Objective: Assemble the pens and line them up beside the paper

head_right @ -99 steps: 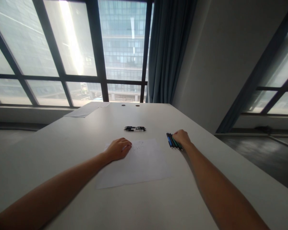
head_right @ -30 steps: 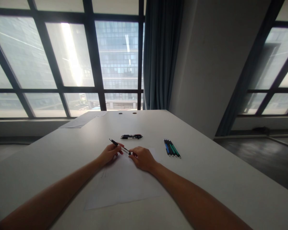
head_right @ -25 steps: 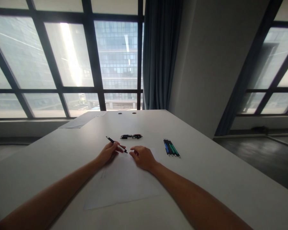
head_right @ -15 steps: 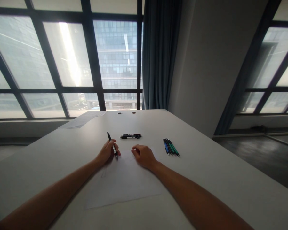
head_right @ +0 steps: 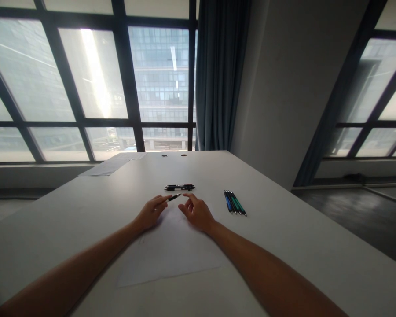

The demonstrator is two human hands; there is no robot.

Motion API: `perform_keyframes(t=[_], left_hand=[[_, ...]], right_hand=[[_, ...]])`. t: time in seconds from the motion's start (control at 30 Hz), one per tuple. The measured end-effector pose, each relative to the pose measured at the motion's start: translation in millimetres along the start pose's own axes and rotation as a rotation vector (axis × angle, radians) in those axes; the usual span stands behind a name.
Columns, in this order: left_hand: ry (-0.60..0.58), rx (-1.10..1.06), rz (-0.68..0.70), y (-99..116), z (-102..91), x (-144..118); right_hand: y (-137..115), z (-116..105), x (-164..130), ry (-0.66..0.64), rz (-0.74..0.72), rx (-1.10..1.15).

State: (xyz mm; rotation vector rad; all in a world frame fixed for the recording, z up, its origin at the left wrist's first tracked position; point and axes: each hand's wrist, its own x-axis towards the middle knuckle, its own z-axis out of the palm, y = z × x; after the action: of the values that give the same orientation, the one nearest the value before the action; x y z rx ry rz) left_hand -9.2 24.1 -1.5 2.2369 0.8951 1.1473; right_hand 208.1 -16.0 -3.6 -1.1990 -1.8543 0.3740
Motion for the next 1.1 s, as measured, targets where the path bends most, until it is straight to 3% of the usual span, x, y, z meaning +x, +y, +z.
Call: perform_keyframes(t=[0.27, 0.57, 0.87, 1.1], left_hand=[[-0.016, 0.231, 0.081, 4.5, 2.4, -6.9], [0.052, 0.292, -0.008, 8.3, 1.9, -7.7], [0.048, 0.308, 0.011, 12.7, 0.9, -8.1], [0.089, 0.471, 0.006, 12.1, 1.9, -6.4]], right_hand=[[0.4, 0.8, -0.3, 0.016, -0.087, 0.001], [5.2, 2.4, 3.1, 0.175, -0.084, -0.055], [7.5, 2.7, 3.5, 0.165, -0.025, -0.068], [11.0, 2.1, 4.3, 0.122, -0.047, -0.207]])
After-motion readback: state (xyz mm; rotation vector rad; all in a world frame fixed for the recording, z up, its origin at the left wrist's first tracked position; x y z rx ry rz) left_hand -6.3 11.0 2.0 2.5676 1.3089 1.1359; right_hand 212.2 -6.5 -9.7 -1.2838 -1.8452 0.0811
